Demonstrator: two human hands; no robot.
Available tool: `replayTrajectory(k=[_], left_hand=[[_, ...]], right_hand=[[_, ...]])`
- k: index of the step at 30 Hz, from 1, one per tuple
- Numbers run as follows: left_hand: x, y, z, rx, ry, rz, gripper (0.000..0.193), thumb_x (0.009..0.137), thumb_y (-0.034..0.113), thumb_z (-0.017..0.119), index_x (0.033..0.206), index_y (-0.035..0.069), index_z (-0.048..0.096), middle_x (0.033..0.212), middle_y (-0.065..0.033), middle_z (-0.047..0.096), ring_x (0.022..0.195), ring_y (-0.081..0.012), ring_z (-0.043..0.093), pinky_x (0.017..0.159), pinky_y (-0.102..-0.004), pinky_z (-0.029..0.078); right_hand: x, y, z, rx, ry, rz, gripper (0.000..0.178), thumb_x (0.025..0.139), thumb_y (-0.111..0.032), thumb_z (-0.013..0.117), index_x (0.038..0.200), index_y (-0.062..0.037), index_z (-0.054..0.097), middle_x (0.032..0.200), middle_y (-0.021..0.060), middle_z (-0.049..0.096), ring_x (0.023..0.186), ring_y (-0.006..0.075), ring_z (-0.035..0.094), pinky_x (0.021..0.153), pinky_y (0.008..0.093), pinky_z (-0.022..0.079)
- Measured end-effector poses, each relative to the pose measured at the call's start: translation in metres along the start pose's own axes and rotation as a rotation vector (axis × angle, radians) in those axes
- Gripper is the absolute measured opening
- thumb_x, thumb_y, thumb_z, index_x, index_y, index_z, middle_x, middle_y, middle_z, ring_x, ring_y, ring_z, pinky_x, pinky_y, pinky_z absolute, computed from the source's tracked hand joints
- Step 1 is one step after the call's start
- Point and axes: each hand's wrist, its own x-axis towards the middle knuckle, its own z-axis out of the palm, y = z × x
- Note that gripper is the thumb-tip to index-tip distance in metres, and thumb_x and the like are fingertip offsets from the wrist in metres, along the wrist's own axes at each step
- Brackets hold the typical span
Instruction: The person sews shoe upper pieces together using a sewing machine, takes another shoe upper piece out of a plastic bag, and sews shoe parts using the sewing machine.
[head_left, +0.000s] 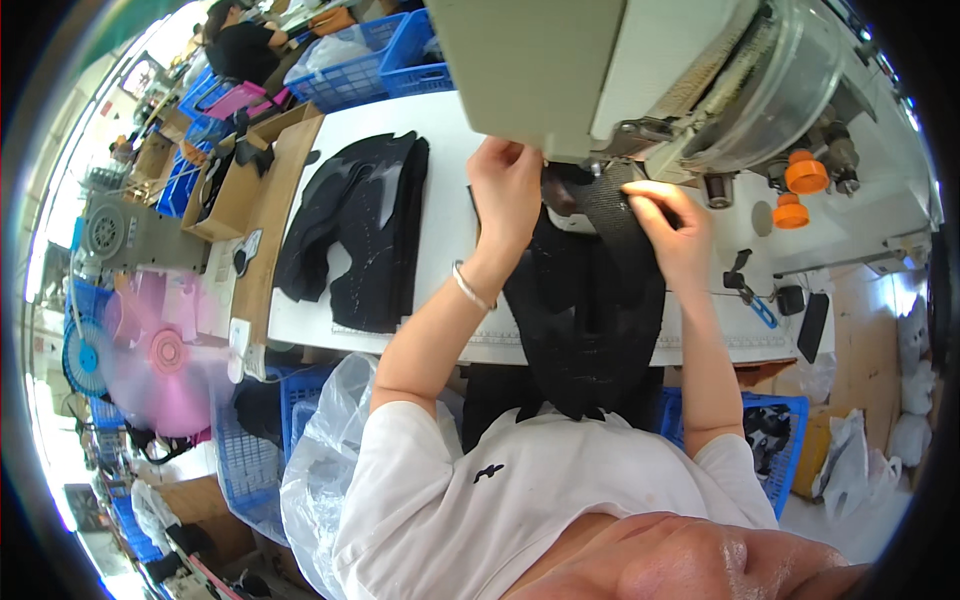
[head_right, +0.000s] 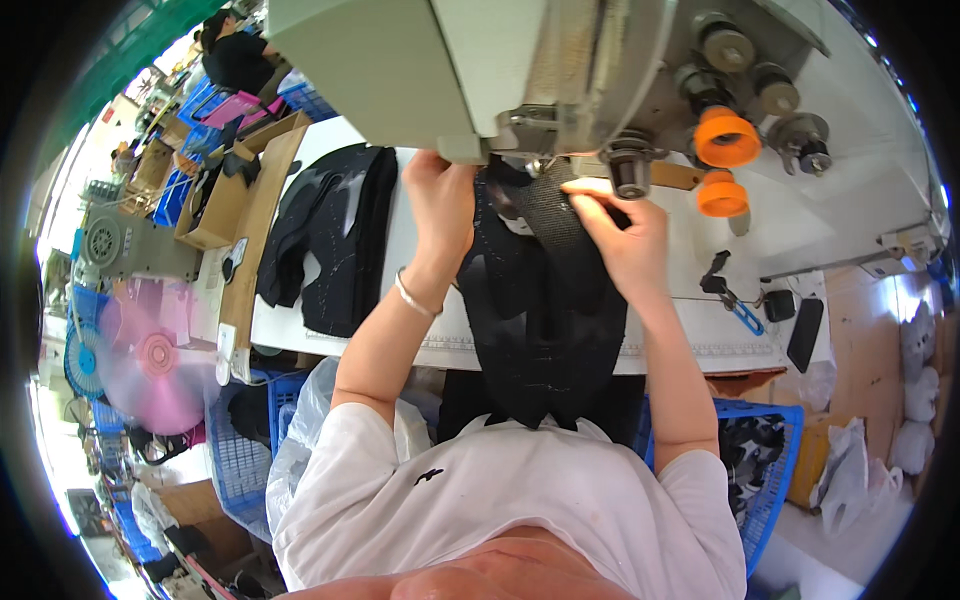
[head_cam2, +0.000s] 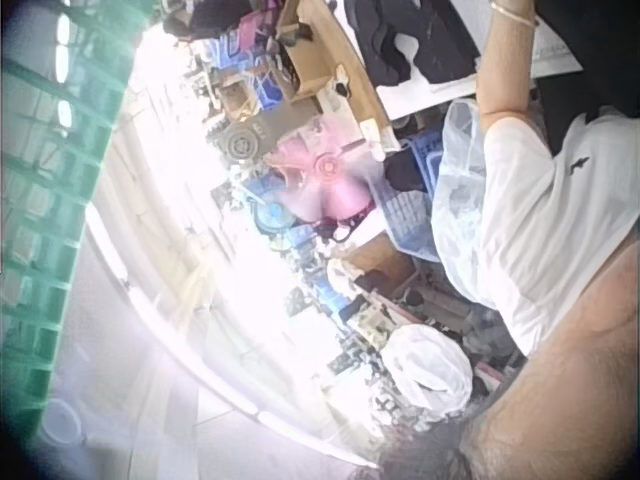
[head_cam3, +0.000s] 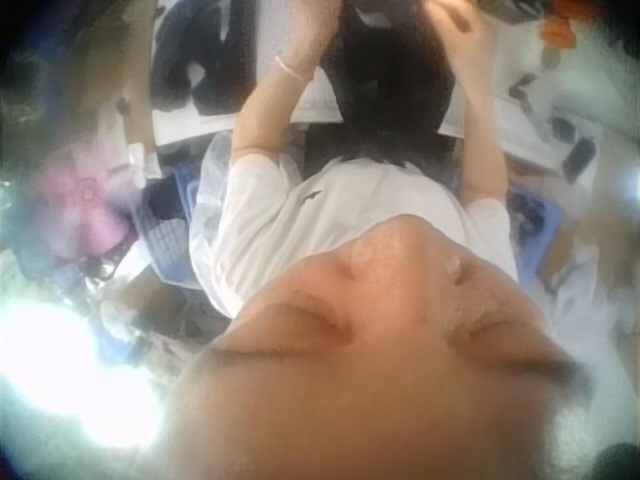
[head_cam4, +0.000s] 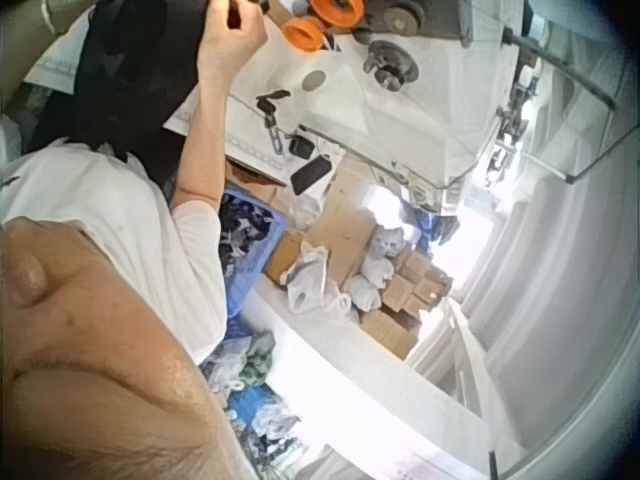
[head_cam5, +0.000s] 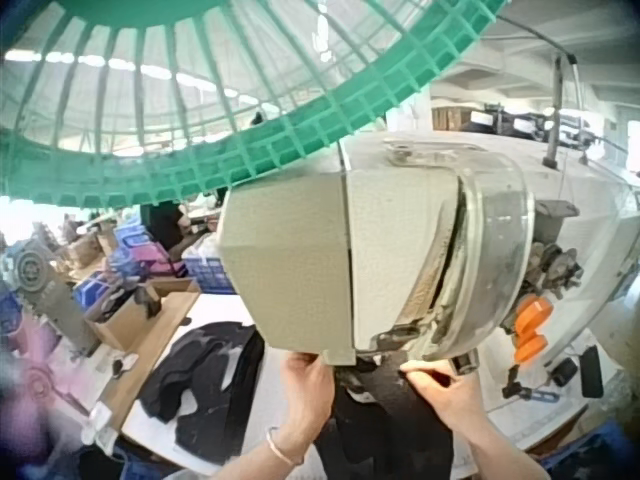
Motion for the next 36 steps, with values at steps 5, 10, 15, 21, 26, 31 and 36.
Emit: replayTrajectory(k=[5,10,15,21,26,31,36], left_hand=[[-0.022,0.048,-0.110,-0.424,0.231,0.179,0.021,0.095,0.009,0.062,0.114,0.001,0.062,0.096,-0.0020,0.067,0.083,-0.0093,0.063,0.072,-0.0230,0.052],[0.026,0.096,-0.249,-0.102,0.304,0.108,0.033,0.098,0.011,0.055,0.129,-0.001,0.057,0.114,-0.0081,0.066,0.102,-0.0144,0.064,0.091,-0.0269,0.051],[0.078,-0.006,-0.317,0.245,0.175,-0.284,0.035,0.097,0.013,0.059,0.130,0.001,0.059,0.113,-0.0041,0.067,0.097,-0.0111,0.062,0.085,-0.0253,0.048],[0.057,-0.055,-0.284,1.693,0.395,0.338,0.040,0.088,0.020,0.065,0.127,0.011,0.061,0.099,-0.0100,0.064,0.101,-0.0324,0.058,0.093,-0.0444,0.041],[-0.049,0.021,-0.108,1.125,-0.139,0.223,0.041,0.082,0.030,0.072,0.117,0.011,0.063,0.080,-0.0114,0.065,0.075,-0.0309,0.061,0.073,-0.0456,0.046],[-0.108,0.002,-0.049,0.993,-0.237,0.098,0.055,0.085,0.025,0.068,0.136,0.012,0.052,0.086,-0.0121,0.060,0.073,-0.0322,0.061,0.066,-0.0416,0.049],[-0.104,0.034,-0.046,0.595,0.049,0.358,0.055,0.077,-0.003,0.065,0.131,-0.001,0.055,0.089,-0.0073,0.058,0.076,-0.0196,0.055,0.069,-0.0302,0.047]], right_hand=[[-0.026,0.015,-0.033,0.049,0.018,0.205,0.021,0.091,-0.007,0.063,0.109,-0.0014,0.070,0.093,0.0030,0.068,0.082,0.0076,0.061,0.075,0.0216,0.048],[-0.066,0.030,-0.044,0.075,-0.052,0.325,0.018,0.092,-0.007,0.061,0.106,0.0002,0.069,0.090,0.0029,0.065,0.082,0.0084,0.061,0.074,0.0219,0.047],[-0.086,0.037,-0.035,-0.029,-0.064,0.275,0.017,0.090,-0.006,0.061,0.103,-0.0015,0.070,0.097,0.0063,0.065,0.091,0.0141,0.060,0.084,0.0274,0.046],[-0.101,0.032,-0.021,-0.369,-0.078,0.023,0.022,0.087,-0.009,0.063,0.107,-0.0072,0.069,0.123,0.0069,0.058,0.120,0.0251,0.050,0.103,0.0376,0.037],[-0.105,0.035,-0.012,-0.498,-0.048,-0.006,0.026,0.088,-0.015,0.063,0.113,-0.0099,0.068,0.128,0.0064,0.056,0.128,0.0279,0.044,0.109,0.0412,0.029],[-0.098,0.023,-0.005,-0.473,-0.075,-0.036,0.024,0.087,-0.016,0.065,0.110,-0.0104,0.069,0.125,0.0044,0.058,0.126,0.0262,0.046,0.107,0.0401,0.030],[-0.072,0.004,-0.029,-0.526,-0.020,-0.097,0.028,0.086,-0.014,0.066,0.114,-0.0108,0.067,0.121,0.0047,0.060,0.117,0.0239,0.052,0.103,0.0372,0.033]])
